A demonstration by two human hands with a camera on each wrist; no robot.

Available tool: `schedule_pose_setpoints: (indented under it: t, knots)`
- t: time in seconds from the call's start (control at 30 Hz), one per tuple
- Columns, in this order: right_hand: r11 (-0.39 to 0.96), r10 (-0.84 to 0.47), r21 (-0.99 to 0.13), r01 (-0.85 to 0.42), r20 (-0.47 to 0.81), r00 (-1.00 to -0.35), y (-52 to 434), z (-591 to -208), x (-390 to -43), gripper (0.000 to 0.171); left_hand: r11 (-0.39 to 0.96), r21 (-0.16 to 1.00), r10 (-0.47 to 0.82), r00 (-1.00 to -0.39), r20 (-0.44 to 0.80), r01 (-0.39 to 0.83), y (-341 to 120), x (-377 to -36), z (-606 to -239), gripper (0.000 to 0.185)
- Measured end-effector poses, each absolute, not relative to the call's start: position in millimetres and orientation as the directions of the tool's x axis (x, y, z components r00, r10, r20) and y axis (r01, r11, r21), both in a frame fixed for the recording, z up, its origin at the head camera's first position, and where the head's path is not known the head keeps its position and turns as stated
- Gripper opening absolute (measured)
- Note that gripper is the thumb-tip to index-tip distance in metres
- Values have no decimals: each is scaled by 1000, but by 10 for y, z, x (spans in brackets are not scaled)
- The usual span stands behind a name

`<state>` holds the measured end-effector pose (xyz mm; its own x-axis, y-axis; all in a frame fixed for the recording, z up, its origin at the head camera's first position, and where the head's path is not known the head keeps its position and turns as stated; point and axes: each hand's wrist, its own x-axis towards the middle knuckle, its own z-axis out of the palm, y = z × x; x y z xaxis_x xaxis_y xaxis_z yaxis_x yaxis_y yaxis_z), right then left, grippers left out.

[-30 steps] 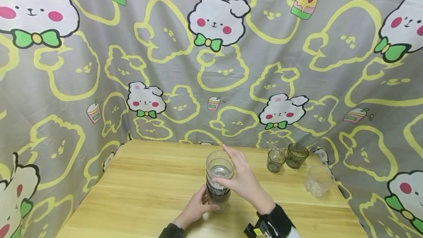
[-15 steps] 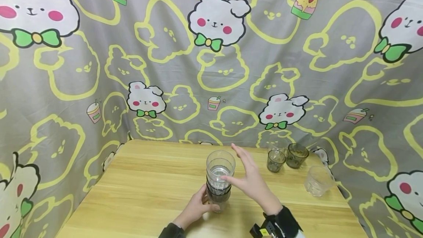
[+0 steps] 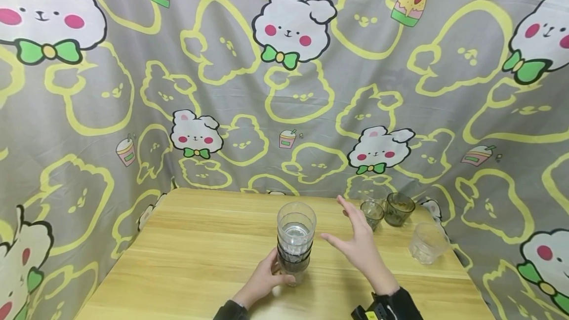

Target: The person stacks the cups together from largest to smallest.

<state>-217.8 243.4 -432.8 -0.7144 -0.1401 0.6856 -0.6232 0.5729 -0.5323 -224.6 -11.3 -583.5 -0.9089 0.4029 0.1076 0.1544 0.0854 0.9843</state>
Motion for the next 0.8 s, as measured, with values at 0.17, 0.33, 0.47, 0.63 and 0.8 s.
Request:
schedule_pose_setpoints:
  t: [0.17,0.33,0.47,0.63,0.8]
  knots:
    - [582,-55,-593,-557,654,-755,2595,-4405,-2161,95,87,985,406,-908,103,151,-108,-2256,-5847,85]
    - [617,27,-615,-492,641,-767,2782,-4479,-2169,91,92,984,404,-909,101,150,-110,-2261,-5856,85]
    - [652,100,-633,-417,617,-781,2934,-4536,-2177,88,91,984,404,-909,103,152,-116,-2261,-5861,85]
    - [679,161,-651,-339,583,-796,3107,-4606,-2200,86,83,985,404,-908,107,153,-120,-2257,-5855,85]
    - [685,214,-690,-235,499,-840,3245,-4637,-2202,88,70,988,406,-908,101,141,-119,-2254,-5853,86]
